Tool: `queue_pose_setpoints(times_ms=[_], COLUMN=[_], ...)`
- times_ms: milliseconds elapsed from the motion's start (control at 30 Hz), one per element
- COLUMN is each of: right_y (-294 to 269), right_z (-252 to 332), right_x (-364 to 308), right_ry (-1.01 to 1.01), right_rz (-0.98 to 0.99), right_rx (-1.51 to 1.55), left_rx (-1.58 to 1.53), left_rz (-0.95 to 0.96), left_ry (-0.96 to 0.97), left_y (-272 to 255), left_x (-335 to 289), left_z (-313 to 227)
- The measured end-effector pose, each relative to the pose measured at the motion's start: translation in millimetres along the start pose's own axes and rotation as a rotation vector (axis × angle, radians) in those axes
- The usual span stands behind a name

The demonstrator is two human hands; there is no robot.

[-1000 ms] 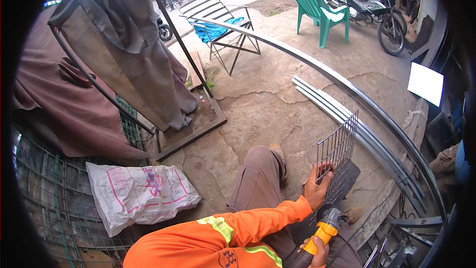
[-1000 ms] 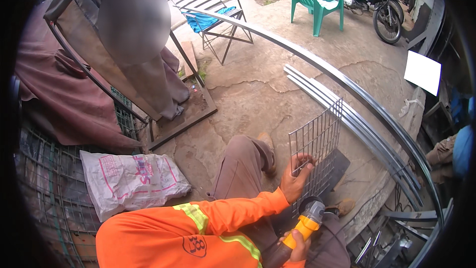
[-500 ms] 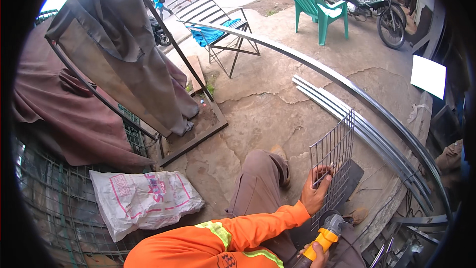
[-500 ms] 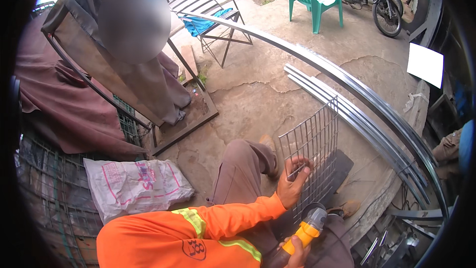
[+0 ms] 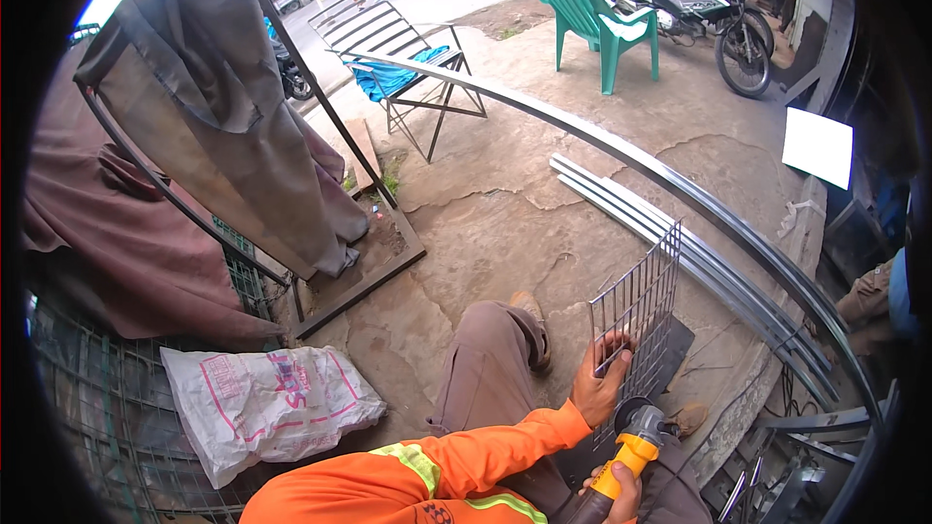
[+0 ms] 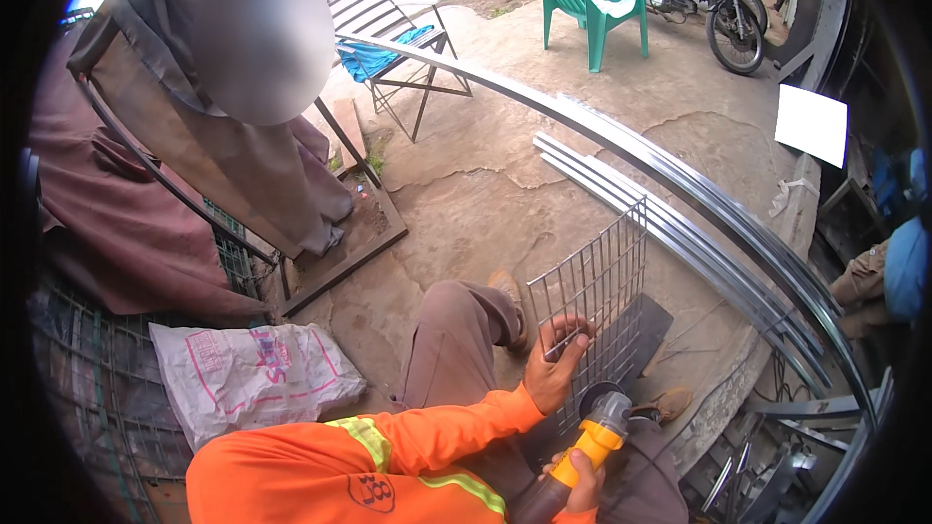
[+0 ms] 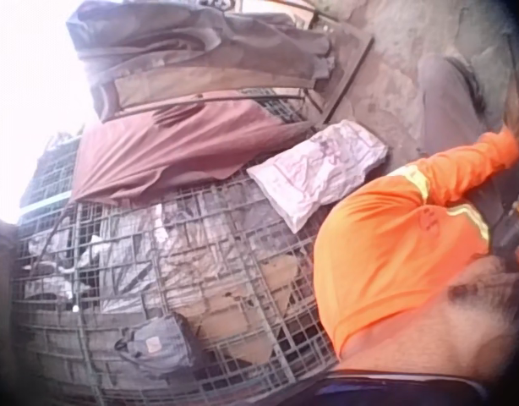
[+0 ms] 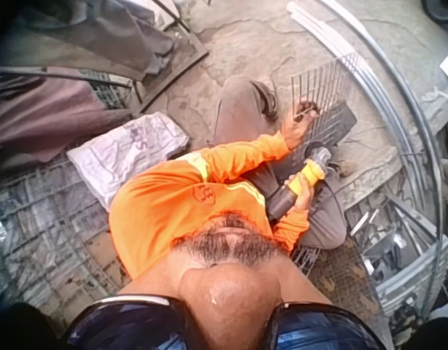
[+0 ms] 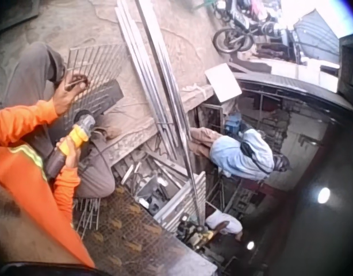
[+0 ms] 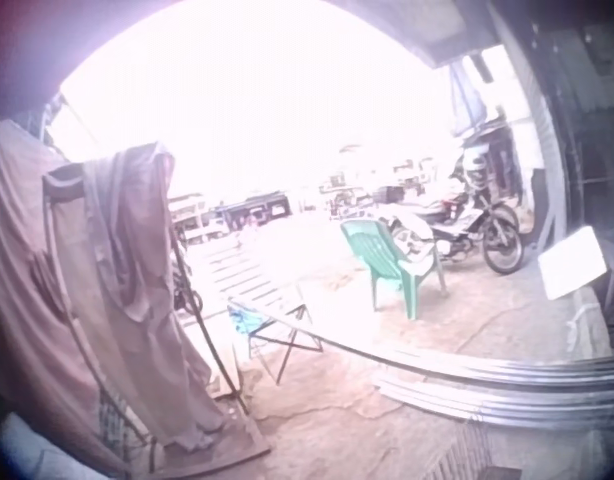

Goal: Smoothing or cutting the edges of a rectangular metal grate using a handheld angle grinder.

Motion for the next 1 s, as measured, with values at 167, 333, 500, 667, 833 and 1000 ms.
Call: queue_pose_setpoints(times_ms=[167,333,500,667,833,1000], right_y=[6,4,9,14,19,13], right_z=[13,2,6,8,30,28], right_x=[-6,0,0,8,14,10], right_ry=[0.041,0.025,0.039,0.037,0.011,-0.029], right_rz=[-0.058,0.02,-0.034,0.007,-0.057,-0.005], right_rx=[-0.095,-0.033,-0.141,0.043,-0.084,-0.073], left_rx=[-0.032,-0.031,-0.017,-0.018,-0.03,-0.022], left_rz=[-0.003,0.003,-0.034,-0.025,-0.044,-0.037], left_ry=[-0.025,-0.051,-0.034,-0.005,0.007,-0.02], left_y=[-6,-12,-24,-20,-23,-13], left_x=[11,6,3,11,33,24], left_z=[3,-7,-7,-1,-10,-5])
Point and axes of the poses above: each hand's wrist, its own x-axis towards the middle knuckle, its own y-axis out of the palm, z = x × y, the point moved 3 cm from there along x, towards the middle knuckle, and after that the axes turned 8 degrees about y, right-handed, at the moved point
